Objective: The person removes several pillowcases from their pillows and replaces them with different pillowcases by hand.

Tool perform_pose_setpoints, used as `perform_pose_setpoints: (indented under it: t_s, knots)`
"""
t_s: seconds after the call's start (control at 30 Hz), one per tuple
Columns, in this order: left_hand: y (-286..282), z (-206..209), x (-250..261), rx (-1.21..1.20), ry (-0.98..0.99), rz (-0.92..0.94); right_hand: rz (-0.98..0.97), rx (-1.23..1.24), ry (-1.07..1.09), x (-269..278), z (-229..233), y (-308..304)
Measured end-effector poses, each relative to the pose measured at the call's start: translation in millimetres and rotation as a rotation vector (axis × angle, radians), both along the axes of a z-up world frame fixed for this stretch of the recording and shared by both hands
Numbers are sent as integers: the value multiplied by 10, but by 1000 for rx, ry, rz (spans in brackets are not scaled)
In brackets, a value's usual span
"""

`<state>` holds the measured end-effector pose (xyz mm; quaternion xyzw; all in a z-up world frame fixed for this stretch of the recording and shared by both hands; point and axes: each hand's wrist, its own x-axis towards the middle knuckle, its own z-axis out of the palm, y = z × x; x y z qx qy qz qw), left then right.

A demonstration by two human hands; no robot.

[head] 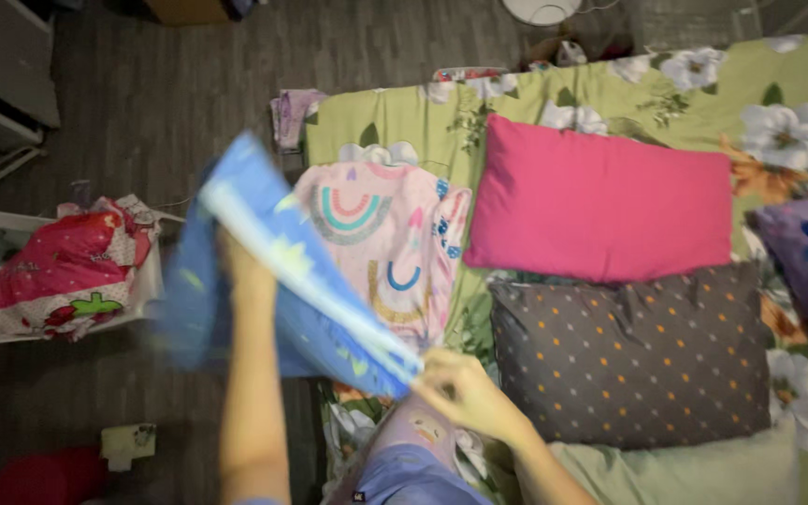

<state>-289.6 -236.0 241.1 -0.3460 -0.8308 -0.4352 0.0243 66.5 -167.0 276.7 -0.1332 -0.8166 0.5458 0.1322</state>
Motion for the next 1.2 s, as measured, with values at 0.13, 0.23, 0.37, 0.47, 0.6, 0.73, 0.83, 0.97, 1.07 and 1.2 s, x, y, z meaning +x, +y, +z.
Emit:
perform_pose_setpoints:
  t_s: [0.13,0.23,0.37,0.47,0.6,0.73,0.83,0.97,1.07,1.2]
  knots:
    - [1130,-331,-285,171,-114,-152,-217,-8,-151,-352,-762,224]
    - [1726,-1080,-372,74,-61,-238,-304,-54,-139,-387,-1433,318]
    - [2138,-2412,-272,-127,113,-355,-410,-91,-270,-221,-2351,331]
    - [2258,-3106,15,-190,49,-416,-478,-113,-304,-18,-2956,226]
    - [2224,-3482,752,-614,407,-487,-675,-240,-414,394,-3245,13]
    - [1878,-3434,1804,-688,107,-613,-1215,-257,-396,1109,-2974,-233]
    - [1739,-3303,2576,-579,-200,-806,-1578,171,-518,1784,-2535,-534]
    - [1677,-3318,3397,-905,-613,-904,-1893,304,-1148,2322,-2345,-628]
    - [1705,-3329,3765,-708,-317,-659,-2139,-331,-1157,2691,-2685,-551]
    - [1904,-2917,3958,-407,-583,-745,-2080,-571,-1274,3164,-2871,-257]
